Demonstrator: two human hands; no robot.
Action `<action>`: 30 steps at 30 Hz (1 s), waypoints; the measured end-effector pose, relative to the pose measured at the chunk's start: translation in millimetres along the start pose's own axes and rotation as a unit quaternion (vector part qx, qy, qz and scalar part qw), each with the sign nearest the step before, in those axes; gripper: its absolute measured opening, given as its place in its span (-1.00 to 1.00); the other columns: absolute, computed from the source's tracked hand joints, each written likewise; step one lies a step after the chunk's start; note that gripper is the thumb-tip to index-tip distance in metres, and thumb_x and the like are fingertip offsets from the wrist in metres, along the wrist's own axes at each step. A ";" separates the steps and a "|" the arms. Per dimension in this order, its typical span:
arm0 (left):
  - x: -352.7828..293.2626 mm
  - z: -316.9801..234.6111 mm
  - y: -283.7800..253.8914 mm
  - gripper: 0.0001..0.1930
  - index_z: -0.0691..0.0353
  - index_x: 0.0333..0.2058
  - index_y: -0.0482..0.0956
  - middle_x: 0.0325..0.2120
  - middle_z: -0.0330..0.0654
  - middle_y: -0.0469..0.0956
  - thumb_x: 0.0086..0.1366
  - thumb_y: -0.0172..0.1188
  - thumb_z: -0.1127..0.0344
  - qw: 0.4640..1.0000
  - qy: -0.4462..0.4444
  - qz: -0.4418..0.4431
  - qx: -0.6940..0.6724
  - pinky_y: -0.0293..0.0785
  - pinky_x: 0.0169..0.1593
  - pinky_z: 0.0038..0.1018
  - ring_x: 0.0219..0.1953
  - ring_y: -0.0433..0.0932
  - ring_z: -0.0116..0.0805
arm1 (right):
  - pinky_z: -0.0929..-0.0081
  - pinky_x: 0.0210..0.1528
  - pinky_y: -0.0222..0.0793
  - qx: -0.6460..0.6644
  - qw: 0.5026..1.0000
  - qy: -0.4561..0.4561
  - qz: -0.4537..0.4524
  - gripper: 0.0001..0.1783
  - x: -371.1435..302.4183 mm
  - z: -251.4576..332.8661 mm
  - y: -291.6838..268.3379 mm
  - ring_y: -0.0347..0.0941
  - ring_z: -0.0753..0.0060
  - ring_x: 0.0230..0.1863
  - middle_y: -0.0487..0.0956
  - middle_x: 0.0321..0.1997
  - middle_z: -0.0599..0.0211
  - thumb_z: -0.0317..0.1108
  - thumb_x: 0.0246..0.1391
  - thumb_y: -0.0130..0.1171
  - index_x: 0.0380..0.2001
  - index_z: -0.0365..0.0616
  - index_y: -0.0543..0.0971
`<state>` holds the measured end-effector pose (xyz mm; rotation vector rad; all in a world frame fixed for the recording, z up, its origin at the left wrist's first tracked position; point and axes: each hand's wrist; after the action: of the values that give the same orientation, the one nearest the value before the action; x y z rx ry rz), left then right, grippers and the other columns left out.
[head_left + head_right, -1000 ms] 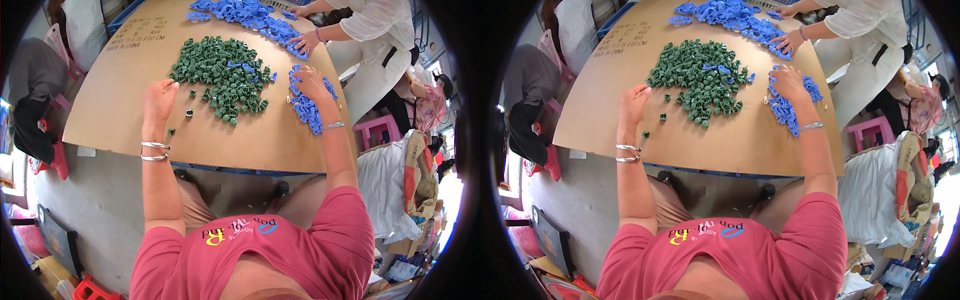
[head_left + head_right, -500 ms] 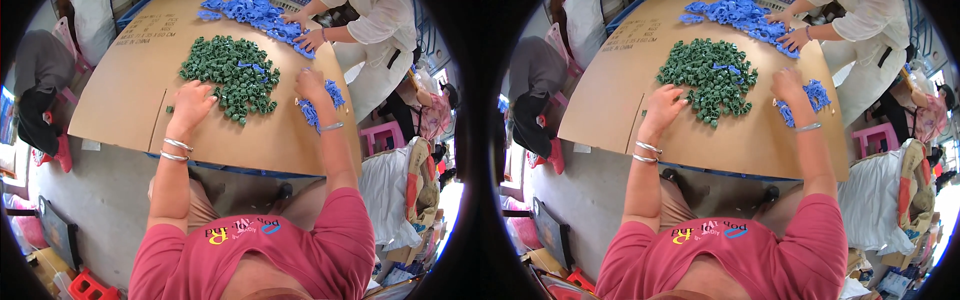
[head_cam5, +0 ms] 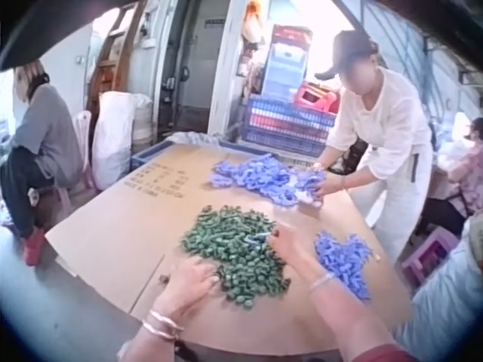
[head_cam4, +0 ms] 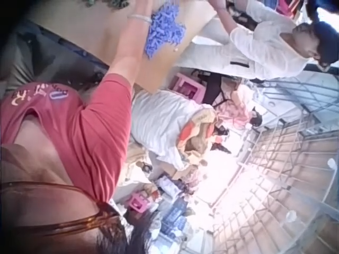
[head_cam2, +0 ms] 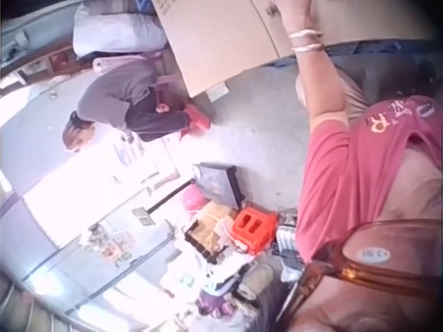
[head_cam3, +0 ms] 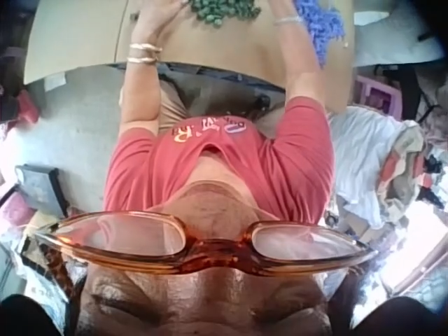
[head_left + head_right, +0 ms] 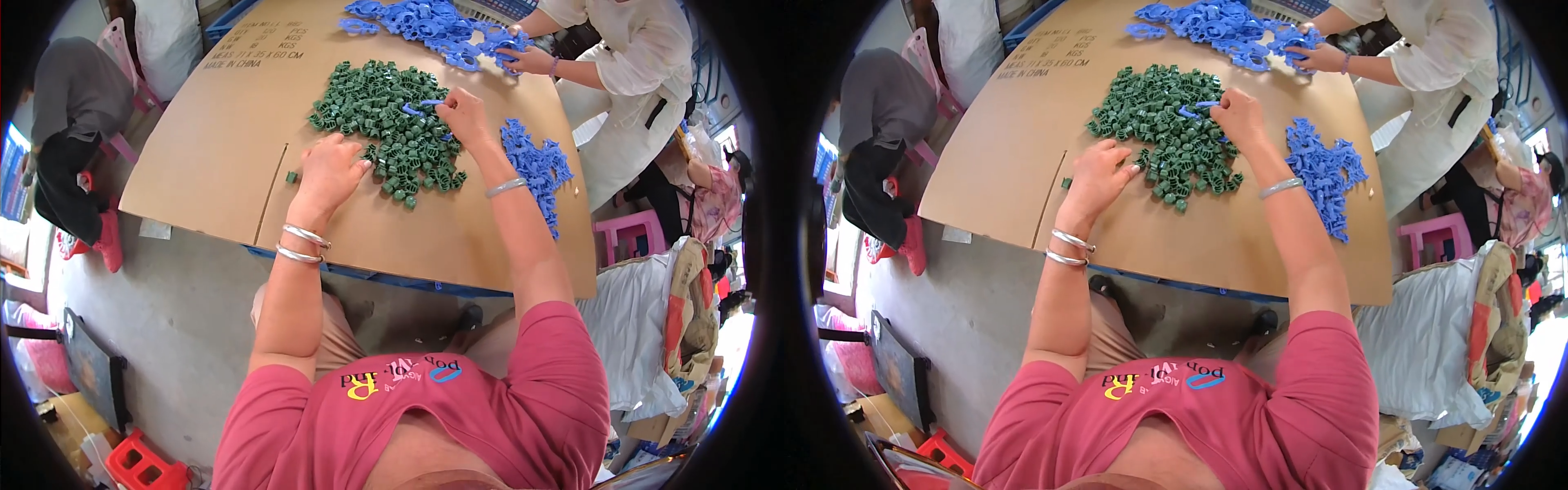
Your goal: Sorting green and blue plastic toy components on a cardboard sheet in a workshop.
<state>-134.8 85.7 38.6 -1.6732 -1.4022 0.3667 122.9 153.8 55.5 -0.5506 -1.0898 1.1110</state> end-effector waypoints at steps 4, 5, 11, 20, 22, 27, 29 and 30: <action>-1.6 1.8 -5.9 -0.76 0.15 -0.36 0.54 -0.32 -0.10 0.44 -0.03 0.15 0.19 1.000 0.007 -0.004 0.022 0.25 -0.17 -0.14 -0.21 0.42 -0.15 | 0.42 -0.47 0.29 0.090 0.995 -0.040 0.032 -0.79 7.1 8.9 13.0 0.38 0.29 -0.56 0.44 -0.64 0.21 -0.30 -0.35 0.18 -0.65 -0.19 0.42; -2.3 6.9 -8.7 -0.76 0.17 -0.36 0.53 -0.33 -0.08 0.45 -0.03 0.15 0.20 0.998 -0.010 -0.044 0.037 0.28 -0.19 -0.15 -0.23 0.42 -0.14 | 0.49 -0.50 0.26 0.094 0.993 -0.058 0.042 -0.82 8.5 12.9 17.2 0.33 0.43 -0.58 0.42 -0.66 0.29 -0.35 -0.34 0.18 -0.65 -0.20 0.41; -17.2 38.0 -38.5 -0.56 0.31 -0.18 0.46 -0.25 0.06 0.44 -0.02 0.16 0.16 0.986 -0.151 -0.022 0.066 0.32 -0.07 -0.31 -0.15 0.40 -0.05 | 0.40 -0.40 0.34 0.172 0.976 -0.050 0.124 -0.79 9.4 30.0 15.2 0.42 0.26 -0.49 0.49 -0.53 0.18 -0.51 -0.26 0.05 -0.43 -0.20 0.50; -28.3 21.6 -26.3 -0.52 0.19 -0.24 0.45 -0.28 0.10 0.38 -0.17 0.28 0.10 0.992 -0.092 0.024 0.085 0.38 -0.19 -0.24 -0.27 0.42 0.03 | 0.33 -0.17 0.33 -0.018 0.984 -0.086 0.155 -0.69 15.5 49.8 15.0 0.42 0.11 -0.24 0.52 -0.35 0.12 -0.44 -0.25 0.03 -0.32 -0.02 0.55; -29.0 11.5 -21.9 -0.52 0.15 -0.23 0.45 -0.29 0.09 0.38 -0.19 0.30 0.15 0.994 -0.033 0.035 0.095 0.39 -0.21 -0.24 -0.28 0.43 0.04 | 0.32 -0.18 0.34 -0.011 0.980 -0.124 0.153 -0.64 15.0 44.0 19.0 0.42 0.09 -0.25 0.52 -0.38 0.10 -0.48 -0.23 -0.03 -0.27 0.03 0.53; -23.4 6.6 -23.8 -0.50 0.21 -0.13 0.40 -0.27 0.07 0.33 -0.16 0.23 0.38 0.991 -0.073 0.084 0.081 0.34 -0.14 -0.28 -0.20 0.36 0.00 | 0.25 -0.23 0.34 -0.094 0.963 -0.200 0.154 -0.56 0.8 60.7 8.1 0.42 0.07 -0.27 0.47 -0.34 0.08 -0.51 -0.16 -0.13 -0.17 0.14 0.47; -21.6 14.7 -15.1 -0.57 0.25 -0.19 0.44 -0.29 0.09 0.34 -0.15 0.19 0.42 0.997 -0.055 0.037 0.046 0.34 -0.15 -0.29 -0.22 0.36 0.02 | 0.24 -0.26 0.34 -0.197 0.928 -0.247 0.200 -0.63 -0.7 65.5 5.4 0.42 0.09 -0.29 0.43 -0.35 0.13 -0.49 -0.13 -0.11 -0.22 0.13 0.48; -20.8 16.8 -12.5 -0.57 0.25 -0.19 0.44 -0.29 0.09 0.34 -0.15 0.19 0.42 0.997 -0.055 0.037 0.046 0.34 -0.15 -0.29 -0.22 0.36 0.02 | 0.26 -0.27 0.34 -0.188 0.927 -0.265 0.187 -0.67 -1.2 62.5 6.2 0.42 0.08 -0.32 0.42 -0.38 0.13 -0.47 -0.11 -0.11 -0.25 0.10 0.48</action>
<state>-161.1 73.8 32.6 -1.6539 -1.3840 0.5635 63.9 146.0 75.6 -0.8101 -1.7436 1.4395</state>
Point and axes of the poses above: each hand's wrist, its own x-axis towards the middle knuckle, its own y-axis out of the palm, z = x × y
